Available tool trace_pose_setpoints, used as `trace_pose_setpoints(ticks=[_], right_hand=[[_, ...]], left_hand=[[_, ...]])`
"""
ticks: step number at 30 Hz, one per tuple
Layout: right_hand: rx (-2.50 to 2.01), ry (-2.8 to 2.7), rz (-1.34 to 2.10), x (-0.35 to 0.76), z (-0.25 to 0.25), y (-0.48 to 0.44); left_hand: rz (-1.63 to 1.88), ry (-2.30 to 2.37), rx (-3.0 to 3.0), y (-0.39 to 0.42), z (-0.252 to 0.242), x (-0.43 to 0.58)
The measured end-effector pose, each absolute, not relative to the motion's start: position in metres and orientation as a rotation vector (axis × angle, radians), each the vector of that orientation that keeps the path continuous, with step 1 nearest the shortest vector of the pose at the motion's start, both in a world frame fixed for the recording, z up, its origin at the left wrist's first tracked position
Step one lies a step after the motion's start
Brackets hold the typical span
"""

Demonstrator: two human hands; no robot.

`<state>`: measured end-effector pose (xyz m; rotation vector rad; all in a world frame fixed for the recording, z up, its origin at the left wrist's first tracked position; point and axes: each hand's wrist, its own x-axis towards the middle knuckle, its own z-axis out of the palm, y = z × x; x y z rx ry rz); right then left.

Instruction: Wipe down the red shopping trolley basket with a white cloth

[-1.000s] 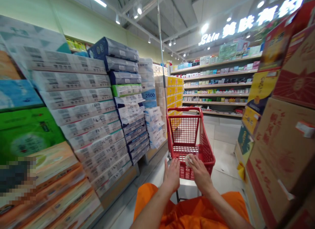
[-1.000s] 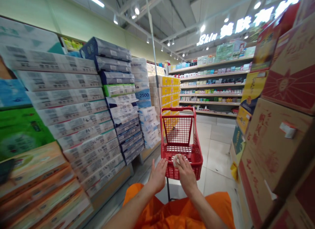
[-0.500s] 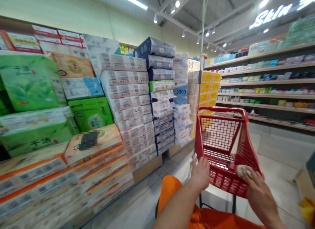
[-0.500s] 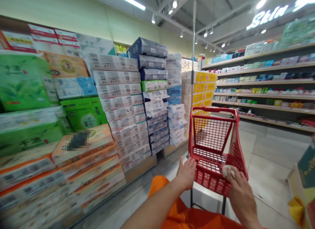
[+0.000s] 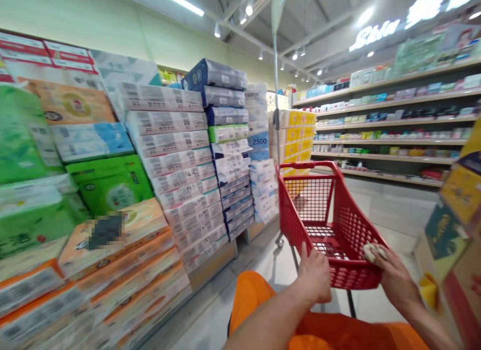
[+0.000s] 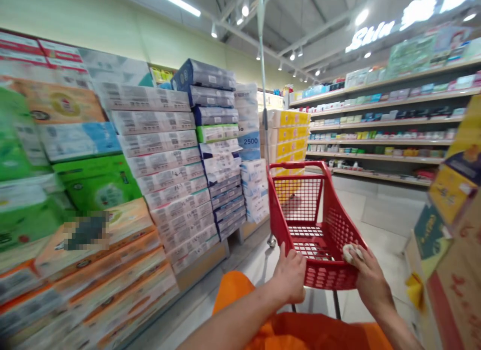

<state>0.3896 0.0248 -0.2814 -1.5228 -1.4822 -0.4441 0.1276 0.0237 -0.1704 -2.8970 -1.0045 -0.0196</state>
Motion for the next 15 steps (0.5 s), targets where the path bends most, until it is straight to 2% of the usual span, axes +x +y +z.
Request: trace_pose_setpoints(ticks=[4,8,11,15], right_hand=[[-1.585,-1.438,-0.365,0.412,-0.266,0.025],[-1.632,-1.449,-0.271,0.374,-0.262,0.010],[-1.609,-1.460,-0.310,0.328,-0.265,-0.005],[-1.658,-1.432,-0.482,0.316,-0.264,-0.020]], left_hand=[[-0.108,-0.807,-3.018,0.026,-0.170,0.138],[-0.033,-0.944,-2.937,0.055,-0.160,0.138],[0.084,-1.037,-2.824,0.074,-0.157,0.133],[-0.053,-0.998,-2.798,0.077,-0.161,0.129]])
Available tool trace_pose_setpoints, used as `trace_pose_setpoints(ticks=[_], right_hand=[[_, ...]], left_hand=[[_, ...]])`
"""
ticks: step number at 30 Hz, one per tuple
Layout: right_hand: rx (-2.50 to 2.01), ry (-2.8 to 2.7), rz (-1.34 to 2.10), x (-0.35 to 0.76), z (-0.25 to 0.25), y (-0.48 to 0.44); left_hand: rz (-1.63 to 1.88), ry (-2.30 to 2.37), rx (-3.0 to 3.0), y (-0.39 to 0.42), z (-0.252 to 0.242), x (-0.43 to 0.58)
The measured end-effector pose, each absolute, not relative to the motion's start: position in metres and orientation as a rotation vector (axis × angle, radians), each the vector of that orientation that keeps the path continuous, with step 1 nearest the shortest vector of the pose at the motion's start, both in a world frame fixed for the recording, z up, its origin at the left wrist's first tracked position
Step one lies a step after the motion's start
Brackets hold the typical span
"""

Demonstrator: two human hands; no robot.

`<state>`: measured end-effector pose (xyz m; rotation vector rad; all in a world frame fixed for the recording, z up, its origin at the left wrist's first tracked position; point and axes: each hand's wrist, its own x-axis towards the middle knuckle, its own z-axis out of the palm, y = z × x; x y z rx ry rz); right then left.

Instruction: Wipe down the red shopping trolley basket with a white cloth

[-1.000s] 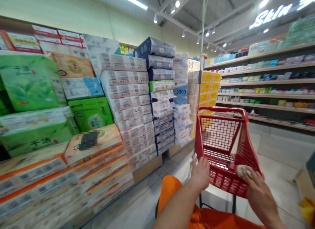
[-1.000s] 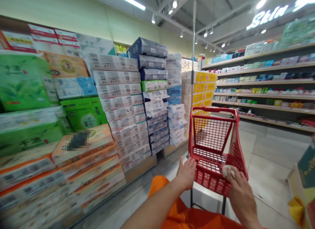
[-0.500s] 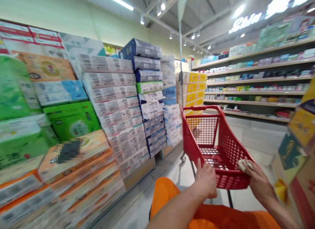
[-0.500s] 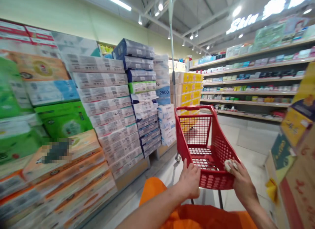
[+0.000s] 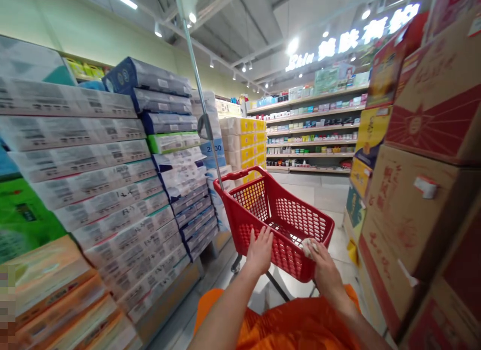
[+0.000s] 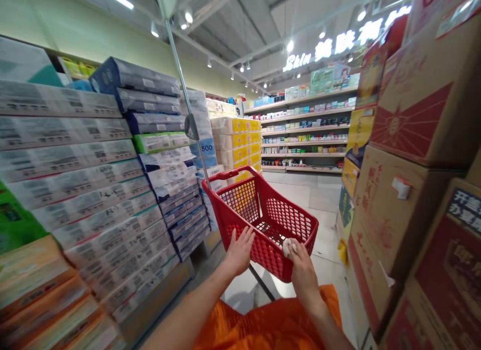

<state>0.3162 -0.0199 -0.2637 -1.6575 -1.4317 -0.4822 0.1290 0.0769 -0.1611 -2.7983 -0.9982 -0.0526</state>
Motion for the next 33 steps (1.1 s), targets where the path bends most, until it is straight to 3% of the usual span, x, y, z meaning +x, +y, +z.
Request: trace_pose_setpoints(ticks=[7,16,25,33], right_hand=[[-1.769,-1.357,-0.704,0.370,-0.256,-0.026],[-1.616,-1.437,-0.527,0.296,-0.233,0.021],[-1.591,-1.254,-0.704,0.322,-0.241,0.008],[-1.462,-1.595,-0.561,0.261,-0.224,0.034]], left_hand=[[-0.109,-1.133,-2.689,0.096,-0.142,0.126],[-0.015,-1.250,-2.595,0.106,-0.145,0.095],[-0.147,-1.313,-2.478,0.096,-0.141,0.065],[-0.142,-1.377,-2.478,0.084,-0.138,0.073]])
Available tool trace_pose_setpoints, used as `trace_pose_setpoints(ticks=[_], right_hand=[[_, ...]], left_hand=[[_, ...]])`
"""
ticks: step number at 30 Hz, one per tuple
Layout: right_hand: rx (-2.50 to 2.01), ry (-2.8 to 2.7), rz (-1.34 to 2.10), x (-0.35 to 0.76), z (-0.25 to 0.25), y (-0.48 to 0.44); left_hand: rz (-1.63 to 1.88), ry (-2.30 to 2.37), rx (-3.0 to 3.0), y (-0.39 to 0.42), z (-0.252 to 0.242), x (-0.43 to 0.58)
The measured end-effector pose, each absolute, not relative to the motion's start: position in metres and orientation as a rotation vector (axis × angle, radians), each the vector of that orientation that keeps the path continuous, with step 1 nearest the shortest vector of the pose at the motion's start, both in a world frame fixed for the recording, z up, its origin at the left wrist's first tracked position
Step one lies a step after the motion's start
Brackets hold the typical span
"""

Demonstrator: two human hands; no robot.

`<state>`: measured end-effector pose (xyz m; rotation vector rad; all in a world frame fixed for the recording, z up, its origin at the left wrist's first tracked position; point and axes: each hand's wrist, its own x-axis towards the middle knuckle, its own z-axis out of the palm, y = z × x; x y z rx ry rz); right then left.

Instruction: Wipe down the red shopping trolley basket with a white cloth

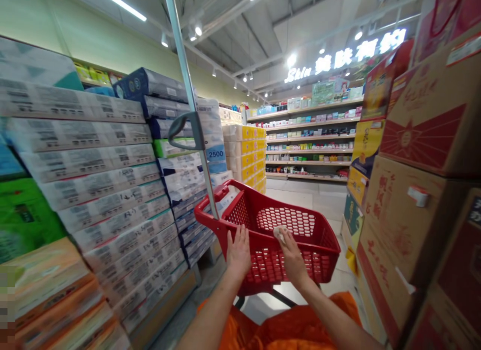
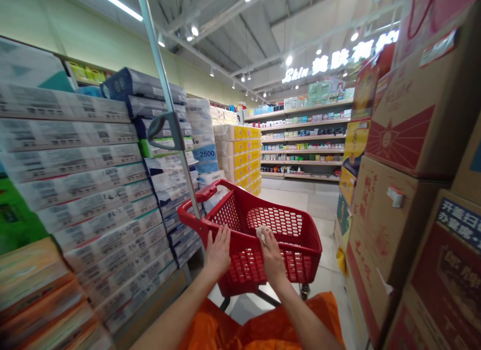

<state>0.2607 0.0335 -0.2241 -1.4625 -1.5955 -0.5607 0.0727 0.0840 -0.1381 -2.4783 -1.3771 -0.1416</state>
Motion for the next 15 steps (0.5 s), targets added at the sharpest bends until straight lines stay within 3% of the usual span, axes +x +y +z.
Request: trace_pose_setpoints(ticks=[5,15], right_hand=[[-1.545,-1.418,-0.677,0.297,-0.236,0.017],[-1.314,-1.583,-0.397,0.207,-0.204,0.066]], left_hand=[[-0.266,-1.470,-2.381,0.087,-0.136,0.059],[-0.425,-1.367,-2.355,0.089,-0.128,0.044]])
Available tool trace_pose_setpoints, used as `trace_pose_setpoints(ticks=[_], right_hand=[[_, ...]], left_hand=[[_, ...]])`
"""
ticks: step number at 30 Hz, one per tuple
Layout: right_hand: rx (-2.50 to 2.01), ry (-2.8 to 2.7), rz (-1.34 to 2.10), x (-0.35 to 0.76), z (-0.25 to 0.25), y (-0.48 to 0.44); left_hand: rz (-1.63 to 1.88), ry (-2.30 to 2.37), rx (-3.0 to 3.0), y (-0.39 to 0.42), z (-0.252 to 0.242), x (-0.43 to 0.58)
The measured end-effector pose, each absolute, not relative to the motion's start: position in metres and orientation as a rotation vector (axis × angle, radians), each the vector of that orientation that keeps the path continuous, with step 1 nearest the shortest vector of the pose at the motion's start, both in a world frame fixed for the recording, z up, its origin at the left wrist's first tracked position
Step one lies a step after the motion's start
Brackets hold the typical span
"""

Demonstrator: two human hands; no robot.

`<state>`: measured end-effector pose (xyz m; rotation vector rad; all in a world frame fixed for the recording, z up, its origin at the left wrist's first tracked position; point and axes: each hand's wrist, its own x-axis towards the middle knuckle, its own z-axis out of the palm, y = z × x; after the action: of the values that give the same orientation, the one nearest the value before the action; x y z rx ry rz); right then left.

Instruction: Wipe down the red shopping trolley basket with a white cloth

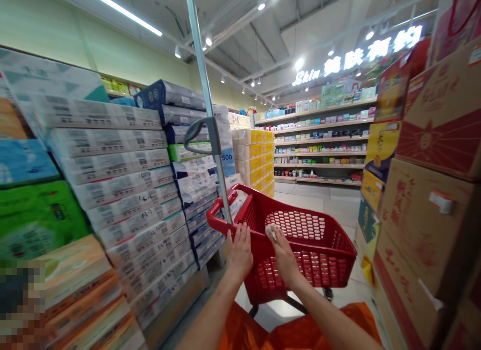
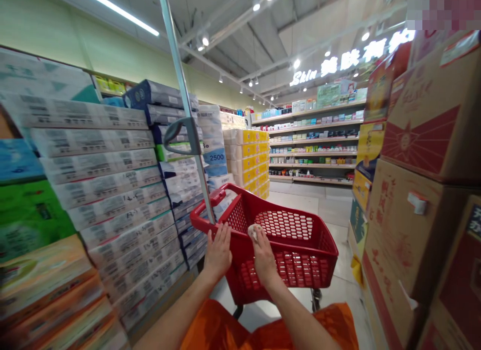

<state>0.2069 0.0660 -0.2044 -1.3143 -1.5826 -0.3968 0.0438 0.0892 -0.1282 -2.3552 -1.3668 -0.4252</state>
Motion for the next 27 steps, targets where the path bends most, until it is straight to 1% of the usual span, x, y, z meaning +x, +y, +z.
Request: trace_pose_setpoints(ticks=[3,5,8,10,13,18,24,27], right_hand=[[-1.373,-1.488,-0.396,0.226,-0.211,0.063],[-1.361,-1.463,-0.344,0.220,-0.210,0.071],[-1.264,-1.504,-0.241,0.172,-0.191,0.094],[-1.195,-1.560,-0.227,0.137,-0.174,0.109],[-1.108,-1.697,-0.288,0.116,-0.162,0.115],[-1.236,-1.597,-0.391,0.147,-0.175,0.107],[-1.210,-1.682,-0.465,0.114,-0.159,0.118],[-1.242,-1.716,-0.516,0.130,-0.164,0.108]], left_hand=[[-0.574,-1.506,-2.223,0.097,-0.119,0.028],[-0.588,-1.526,-2.219,0.099,-0.119,0.021],[-0.523,-1.397,-2.315,0.097,-0.126,0.016],[-0.508,-1.403,-2.295,0.099,-0.129,0.012],[-0.521,-1.562,-2.152,0.110,-0.120,0.004],[-0.347,-1.595,-2.235,0.129,-0.099,-0.006],[-0.332,-1.572,-2.236,0.120,-0.104,0.000],[-0.331,-1.560,-2.248,0.117,-0.106,0.003]])
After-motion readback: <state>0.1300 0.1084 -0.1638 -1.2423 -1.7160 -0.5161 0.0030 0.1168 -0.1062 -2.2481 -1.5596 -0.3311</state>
